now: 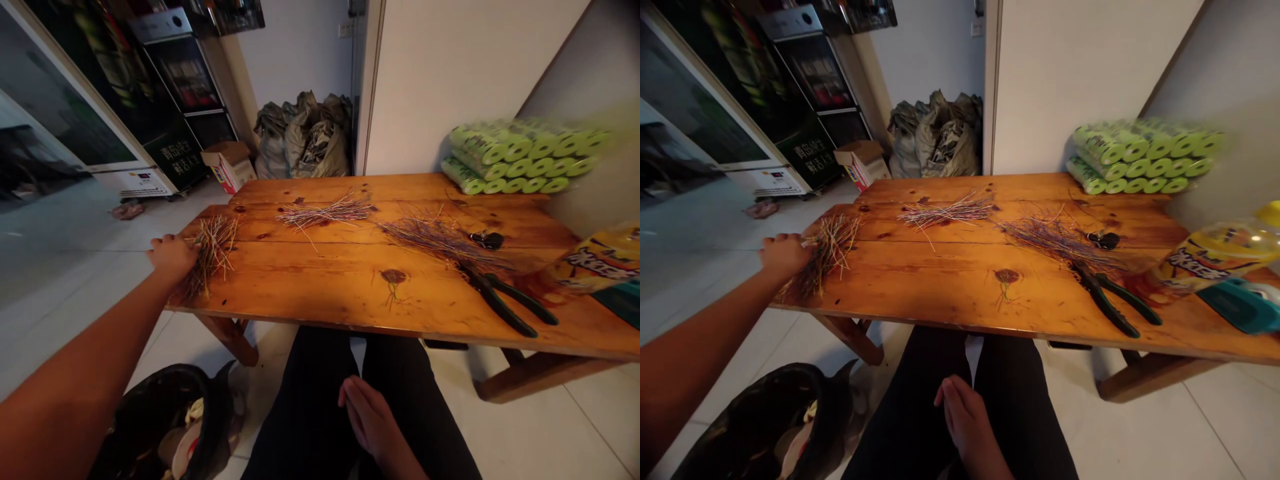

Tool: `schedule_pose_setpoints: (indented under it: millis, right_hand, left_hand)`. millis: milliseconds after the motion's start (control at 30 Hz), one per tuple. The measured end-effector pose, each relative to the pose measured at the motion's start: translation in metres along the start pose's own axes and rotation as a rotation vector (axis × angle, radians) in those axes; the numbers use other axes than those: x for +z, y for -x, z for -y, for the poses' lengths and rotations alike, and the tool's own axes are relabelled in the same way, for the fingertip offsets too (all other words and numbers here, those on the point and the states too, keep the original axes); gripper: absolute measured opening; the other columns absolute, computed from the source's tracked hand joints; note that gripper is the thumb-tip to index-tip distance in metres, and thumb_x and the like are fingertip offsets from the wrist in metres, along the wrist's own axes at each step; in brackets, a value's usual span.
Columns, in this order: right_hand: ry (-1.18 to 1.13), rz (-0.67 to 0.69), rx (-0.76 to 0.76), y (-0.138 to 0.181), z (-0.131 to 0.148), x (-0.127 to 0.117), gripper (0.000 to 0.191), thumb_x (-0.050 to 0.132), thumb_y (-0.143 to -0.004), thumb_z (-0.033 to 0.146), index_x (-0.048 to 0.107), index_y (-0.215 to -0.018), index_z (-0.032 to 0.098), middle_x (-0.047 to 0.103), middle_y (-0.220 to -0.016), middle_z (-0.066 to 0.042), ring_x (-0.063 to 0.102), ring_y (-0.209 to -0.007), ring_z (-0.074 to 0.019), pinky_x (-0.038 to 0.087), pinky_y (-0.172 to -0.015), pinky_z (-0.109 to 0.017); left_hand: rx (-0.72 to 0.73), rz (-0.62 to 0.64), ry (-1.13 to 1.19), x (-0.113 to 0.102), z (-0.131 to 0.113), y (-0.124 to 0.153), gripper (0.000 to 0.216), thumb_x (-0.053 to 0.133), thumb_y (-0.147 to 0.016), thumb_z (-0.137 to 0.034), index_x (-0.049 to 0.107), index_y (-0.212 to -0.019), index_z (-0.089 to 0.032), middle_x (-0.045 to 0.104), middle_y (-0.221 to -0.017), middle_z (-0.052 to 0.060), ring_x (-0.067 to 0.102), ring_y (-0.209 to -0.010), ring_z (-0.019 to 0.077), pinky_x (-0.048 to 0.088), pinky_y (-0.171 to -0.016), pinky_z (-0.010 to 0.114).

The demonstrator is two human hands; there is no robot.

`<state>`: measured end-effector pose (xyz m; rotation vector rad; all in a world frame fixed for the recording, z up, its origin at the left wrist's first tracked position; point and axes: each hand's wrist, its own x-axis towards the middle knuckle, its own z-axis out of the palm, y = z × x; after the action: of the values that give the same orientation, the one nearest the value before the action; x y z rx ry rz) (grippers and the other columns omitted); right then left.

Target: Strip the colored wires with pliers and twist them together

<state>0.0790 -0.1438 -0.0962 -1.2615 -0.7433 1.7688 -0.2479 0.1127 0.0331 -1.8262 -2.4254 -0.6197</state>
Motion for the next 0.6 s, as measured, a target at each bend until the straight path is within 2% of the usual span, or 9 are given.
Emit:
schedule_pose_setpoints:
  millis: [100, 200, 233, 300, 367, 500, 600]
  right_hand:
    - [-0.007, -0.025, -0.015, -0.006, -0.004, 0.0, 0.048, 0.051, -0.071, 0.064, 0.049, -0.06, 0.017, 0.021, -0.043, 0.009, 0.018, -0.041, -0.0052, 0.009, -0.039, -0.021]
    - [-0.012, -0.036, -0.028, -0.012, -0.007, 0.002, 0.05, 0.051, -0.068, 0.066, 0.048, -0.058, 0.018, 0.02, -0.04, 0.01, 0.016, -0.038, -0.0053, 0.007, -0.039, -0.022]
    - [-0.006, -0.029, -0.037, -0.013, -0.007, 0.002, 0.05, 0.051, -0.068, 0.067, 0.047, -0.058, 0.018, 0.019, -0.04, 0.01, 0.015, -0.037, -0.0054, 0.006, -0.039, -0.022]
    - [0.022, -0.012, -0.051, -0.014, -0.006, 0.003, 0.051, 0.049, -0.068, 0.068, 0.047, -0.057, 0.019, 0.019, -0.039, 0.01, 0.015, -0.037, -0.0058, 0.006, -0.038, -0.022]
    - [0.07, -0.025, -0.055, -0.014, -0.003, 0.002, 0.052, 0.049, -0.067, 0.07, 0.047, -0.057, 0.019, 0.02, -0.04, 0.009, 0.018, -0.037, -0.0064, 0.009, -0.038, -0.022]
    - [0.14, -0.102, -0.09, -0.016, -0.002, -0.003, 0.056, 0.046, -0.064, 0.074, 0.047, -0.054, 0.019, 0.026, -0.043, 0.007, 0.023, -0.041, -0.0072, 0.015, -0.041, -0.022]
    - [0.178, -0.08, -0.103, -0.027, -0.01, -0.006, 0.057, 0.041, -0.068, 0.074, 0.047, -0.051, 0.02, 0.024, -0.038, 0.007, 0.023, -0.037, -0.0075, 0.016, -0.04, -0.023]
  left_hand:
    - [0.151, -0.033, -0.117, 0.017, -0.017, 0.002, 0.048, 0.049, -0.08, -0.029, 0.046, -0.116, 0.003, 0.039, -0.128, 0.026, 0.025, -0.118, 0.0401, 0.02, -0.091, 0.061]
    - [0.363, 0.033, -0.152, 0.043, -0.059, 0.009, 0.039, 0.049, -0.081, -0.032, 0.051, -0.115, -0.013, 0.046, -0.126, 0.014, 0.031, -0.118, 0.0327, 0.024, -0.096, 0.048]
    - [0.452, 0.063, -0.16, 0.053, -0.075, 0.012, 0.036, 0.048, -0.082, -0.031, 0.051, -0.115, -0.016, 0.048, -0.125, 0.011, 0.033, -0.117, 0.0297, 0.025, -0.096, 0.045]
    - [0.749, 0.115, -0.237, 0.072, -0.107, 0.015, 0.034, 0.04, -0.085, -0.023, 0.048, -0.117, -0.016, 0.048, -0.124, 0.012, 0.035, -0.116, 0.0284, 0.026, -0.094, 0.043]
    - [0.901, 0.195, -0.276, 0.089, -0.132, 0.015, 0.032, 0.035, -0.086, -0.016, 0.05, -0.115, -0.017, 0.05, -0.122, 0.013, 0.034, -0.117, 0.0267, 0.026, -0.093, 0.042]
    - [0.908, 0.194, -0.269, 0.114, -0.162, 0.006, 0.032, 0.03, -0.085, -0.008, 0.054, -0.107, -0.01, 0.054, -0.113, 0.018, 0.039, -0.113, 0.0256, 0.028, -0.091, 0.04]
    - [0.87, 0.162, -0.259, 0.128, -0.173, -0.004, 0.029, 0.031, -0.083, -0.006, 0.056, -0.099, -0.007, 0.057, -0.105, 0.021, 0.044, -0.108, 0.0272, 0.032, -0.087, 0.039]
